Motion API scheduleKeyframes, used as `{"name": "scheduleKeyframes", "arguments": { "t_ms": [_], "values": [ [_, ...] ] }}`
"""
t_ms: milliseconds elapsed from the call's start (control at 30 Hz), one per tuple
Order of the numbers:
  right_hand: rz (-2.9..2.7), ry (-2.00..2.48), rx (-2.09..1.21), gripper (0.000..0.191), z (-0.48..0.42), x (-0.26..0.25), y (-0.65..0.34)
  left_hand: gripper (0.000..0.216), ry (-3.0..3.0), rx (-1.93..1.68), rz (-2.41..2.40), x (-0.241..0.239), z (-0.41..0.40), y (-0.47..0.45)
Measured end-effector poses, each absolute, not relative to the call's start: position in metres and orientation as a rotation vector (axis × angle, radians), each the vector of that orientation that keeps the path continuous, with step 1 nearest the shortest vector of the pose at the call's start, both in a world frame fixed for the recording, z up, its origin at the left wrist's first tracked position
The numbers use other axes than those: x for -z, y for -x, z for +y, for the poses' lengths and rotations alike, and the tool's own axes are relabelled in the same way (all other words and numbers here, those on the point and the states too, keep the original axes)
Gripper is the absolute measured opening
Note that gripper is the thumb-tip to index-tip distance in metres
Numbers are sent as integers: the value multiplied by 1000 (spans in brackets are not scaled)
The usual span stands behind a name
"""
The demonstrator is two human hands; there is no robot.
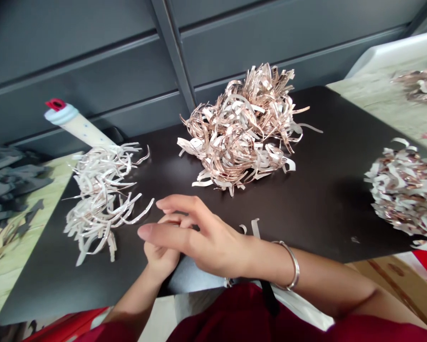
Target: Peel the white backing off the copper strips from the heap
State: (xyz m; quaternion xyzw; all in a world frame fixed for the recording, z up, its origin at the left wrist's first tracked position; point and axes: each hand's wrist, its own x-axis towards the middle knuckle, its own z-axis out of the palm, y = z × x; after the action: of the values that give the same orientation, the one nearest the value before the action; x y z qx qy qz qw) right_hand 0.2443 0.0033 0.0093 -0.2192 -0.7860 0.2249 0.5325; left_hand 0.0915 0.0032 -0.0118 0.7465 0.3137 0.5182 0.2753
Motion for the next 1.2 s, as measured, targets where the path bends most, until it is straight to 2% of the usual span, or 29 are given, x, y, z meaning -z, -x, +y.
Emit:
{"name": "scheduleKeyframes", "arguments": {
  "t_ms": [133, 333, 500, 633, 833, 1067, 1200],
  "values": [
    [-1844, 647, -630, 57, 0, -13, -240, 9, -1992, -1360, 872, 10, 3, -89],
    [-1886, 627, -573, 58, 2, -14, -240, 9, -2097, -1378, 856, 12, 4, -86],
    [-1900, 748, -780, 42, 4, -21, -244, 10, -2137, -1266, 870, 9, 7, -85],
    [-1925, 874, -1033, 38, 7, -36, -247, 14, -2152, -1178, 912, 6, 8, -86],
    [-1926, 969, -1253, 42, 10, -47, -249, 19, -2181, -1176, 948, 10, 6, -86],
    [-2001, 872, -1499, 43, 21, -61, -256, 16, -2209, -1132, 942, 6, 8, -89],
    [-2016, 815, -1449, 43, 20, -56, -259, 14, -2138, -1159, 988, 6, 8, -91]
  ]
}}
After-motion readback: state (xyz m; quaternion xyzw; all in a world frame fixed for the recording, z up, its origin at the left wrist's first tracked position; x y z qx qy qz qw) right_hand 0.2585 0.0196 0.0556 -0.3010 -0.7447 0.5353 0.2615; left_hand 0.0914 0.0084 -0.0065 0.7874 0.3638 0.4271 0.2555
